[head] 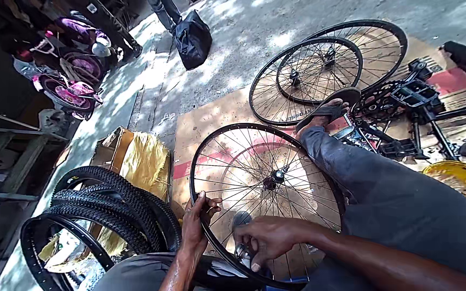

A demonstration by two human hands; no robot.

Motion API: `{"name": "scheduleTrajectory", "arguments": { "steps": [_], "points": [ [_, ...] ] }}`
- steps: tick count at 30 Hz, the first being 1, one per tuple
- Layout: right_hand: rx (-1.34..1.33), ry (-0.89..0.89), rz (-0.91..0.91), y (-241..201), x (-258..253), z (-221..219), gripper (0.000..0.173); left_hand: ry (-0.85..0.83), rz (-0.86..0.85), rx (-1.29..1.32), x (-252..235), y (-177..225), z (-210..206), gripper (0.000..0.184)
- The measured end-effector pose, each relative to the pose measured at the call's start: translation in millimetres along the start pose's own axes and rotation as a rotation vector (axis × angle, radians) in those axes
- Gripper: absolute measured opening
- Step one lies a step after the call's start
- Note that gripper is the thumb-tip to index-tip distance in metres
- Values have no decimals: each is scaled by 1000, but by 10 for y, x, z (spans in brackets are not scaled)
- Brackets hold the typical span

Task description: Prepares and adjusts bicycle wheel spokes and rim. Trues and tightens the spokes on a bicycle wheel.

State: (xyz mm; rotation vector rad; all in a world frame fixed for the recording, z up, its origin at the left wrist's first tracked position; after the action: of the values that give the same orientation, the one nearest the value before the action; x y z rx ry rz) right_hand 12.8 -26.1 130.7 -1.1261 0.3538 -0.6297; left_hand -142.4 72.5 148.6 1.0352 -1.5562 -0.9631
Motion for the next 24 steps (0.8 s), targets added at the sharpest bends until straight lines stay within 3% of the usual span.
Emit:
{"name": "scheduleTrajectory", "arguments": {
  "steps": [3,6,8,10,11,13,15,17,19,21,24],
  "points": [
    [-140,92,-44,48,37,31,38,1,2,4,4,5,-11,28],
    [201,252,-166,43,-70,-144,21,13,4,15,3,9,-18,25],
    [202,147,-116,3,-71,-137,20,22,7,11,5,0,-6,26],
    [19,7,12,6,2,-39,36,18,6,8,10,-7,3,27],
    [-83,0,53,24,34,2,38,14,3,8,10,-7,3,27],
    [-144,88,-28,57,35,22,33,8,2,0,12,0,-7,26],
    [21,223,-145,32,-22,-44,31,6,-1,-6,12,12,-18,27],
    [245,294,-129,-16,-83,-163,26,-1,-8,-10,15,28,-38,28],
    [236,192,-60,-43,-72,-144,25,-9,-7,-15,15,37,-49,30],
    [83,40,67,-45,16,-37,36,-12,-3,-10,13,25,-37,28],
    [-43,77,117,-22,70,46,27,-2,0,-4,7,10,-22,27]
  ]
}}
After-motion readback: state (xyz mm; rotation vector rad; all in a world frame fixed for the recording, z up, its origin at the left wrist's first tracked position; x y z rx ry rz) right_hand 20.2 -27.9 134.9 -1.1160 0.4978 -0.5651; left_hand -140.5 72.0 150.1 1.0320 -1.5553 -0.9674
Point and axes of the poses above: each hand's wrist, its own x-axis away from the middle knuckle, its own z-axis out of the back of the hand, y = z × x, the point moved 6 cm from there along -x, towards the middle knuckle, and after that the axes turned 1 degree about x, right-handed, at the moved point
